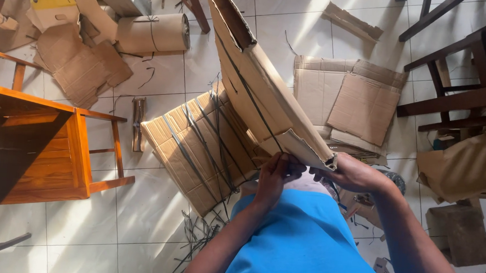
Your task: Packing wooden chairs with cardboard sheets and securing them with plastic ties
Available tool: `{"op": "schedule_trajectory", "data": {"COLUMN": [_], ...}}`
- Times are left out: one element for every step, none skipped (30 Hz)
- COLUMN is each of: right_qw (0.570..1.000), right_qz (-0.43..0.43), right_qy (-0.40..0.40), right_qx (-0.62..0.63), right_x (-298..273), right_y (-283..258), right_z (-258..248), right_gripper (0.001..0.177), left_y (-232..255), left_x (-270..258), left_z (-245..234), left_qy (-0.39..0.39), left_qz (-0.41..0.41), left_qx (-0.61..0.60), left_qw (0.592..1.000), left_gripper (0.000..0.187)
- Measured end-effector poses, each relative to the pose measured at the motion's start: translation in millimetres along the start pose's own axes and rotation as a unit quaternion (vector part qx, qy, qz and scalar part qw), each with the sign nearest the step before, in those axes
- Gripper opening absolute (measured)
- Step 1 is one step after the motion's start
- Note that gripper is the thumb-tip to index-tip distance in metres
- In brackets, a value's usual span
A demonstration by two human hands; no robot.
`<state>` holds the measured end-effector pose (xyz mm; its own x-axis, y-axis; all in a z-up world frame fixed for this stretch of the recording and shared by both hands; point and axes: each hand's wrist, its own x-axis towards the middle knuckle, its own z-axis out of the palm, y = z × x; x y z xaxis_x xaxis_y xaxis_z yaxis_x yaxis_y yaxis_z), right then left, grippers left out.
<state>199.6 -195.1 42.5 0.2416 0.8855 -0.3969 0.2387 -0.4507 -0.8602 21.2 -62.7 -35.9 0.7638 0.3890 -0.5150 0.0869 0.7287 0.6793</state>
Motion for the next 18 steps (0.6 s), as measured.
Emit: {"op": "schedule_trajectory", "data": {"right_qw": [0.998,0.994,0.994,0.995,0.995,0.996,0.994,0.985,0.986,0.978,0.967,0.967,0.966,0.964,0.964,0.955,0.941,0.942], "right_qz": [0.007,0.014,0.013,0.028,0.042,0.039,0.07,0.099,0.095,0.099,0.101,0.099,0.076,0.054,0.052,-0.001,-0.055,-0.055], "right_qy": [-0.015,-0.032,-0.035,0.001,0.036,0.031,0.086,0.14,0.134,0.157,0.181,0.178,0.184,0.193,0.194,0.217,0.24,0.239], "right_qx": [0.054,0.107,0.105,0.091,0.077,0.074,0.024,-0.025,-0.029,-0.09,-0.151,-0.152,-0.164,-0.175,-0.175,-0.203,-0.231,-0.23], "right_x": [1.0,3.1,2.5,1.6,0.5,-3.5,-8.1,-14.1,-18.2,-24.3,-30.8,-35.0,-39.7,-44.2,-43.4,-47.3,-51.0,-52.6], "right_y": [4.7,10.2,8.2,5.9,3.7,1.0,-1.3,-4.1,-3.0,-1.3,0.8,3.7,7.0,11.5,8.1,4.8,1.4,6.8], "right_z": [-1.3,-4.6,-0.1,5.1,10.1,18.2,26.2,36.8,42.8,48.1,52.6,54.6,55.9,55.4,51.5,52.2,53.4,52.4], "right_gripper": [0.022,0.025,0.025,0.024,0.025,0.025,0.031,0.037,0.037,0.032,0.028,0.028,0.019,0.012,0.012,0.012,0.015,0.015], "left_y": [5.2,9.8,8.4,6.7,4.9,2.7,0.3,-2.7,-12.5,-22.8,-33.3,-24.7,-16.4,-8.1,-16.3,-27.6,-39.1,-38.8], "left_x": [-6.4,-11.9,-12.3,-13.7,-15.1,-13.3,-11.6,-12.7,-6.8,-1.5,4.0,-3.5,-10.8,-15.6,-7.8,-5.9,-4.2,-7.5], "left_z": [4.6,10.4,11.8,12.6,13.8,15.3,17.0,17.2,15.1,14.4,14.5,20.2,26.7,34.9,32.1,28.1,23.5,26.8], "left_qy": [0.0,0.002,0.005,0.013,0.022,0.026,0.028,0.031,0.036,0.048,0.061,0.063,0.078,0.091,0.091,0.084,0.077,0.078], "left_qz": [-0.013,-0.026,-0.023,-0.026,-0.03,-0.024,-0.022,-0.019,-0.013,-0.014,-0.015,-0.012,-0.021,-0.03,-0.028,-0.023,-0.018,-0.018], "left_qx": [0.003,0.004,0.002,0.0,-0.001,-0.004,-0.006,-0.008,-0.012,-0.025,-0.037,-0.038,-0.064,-0.087,-0.087,-0.104,-0.122,-0.122], "left_qw": [1.0,1.0,1.0,1.0,0.999,0.999,0.999,0.999,0.999,0.998,0.997,0.997,0.995,0.992,0.992,0.991,0.989,0.989], "left_gripper": [0.036,0.034,0.034,0.033,0.032,0.032,0.031,0.03,0.03,0.029,0.028,0.028,0.03,0.031,0.031,0.031,0.032,0.032]}}
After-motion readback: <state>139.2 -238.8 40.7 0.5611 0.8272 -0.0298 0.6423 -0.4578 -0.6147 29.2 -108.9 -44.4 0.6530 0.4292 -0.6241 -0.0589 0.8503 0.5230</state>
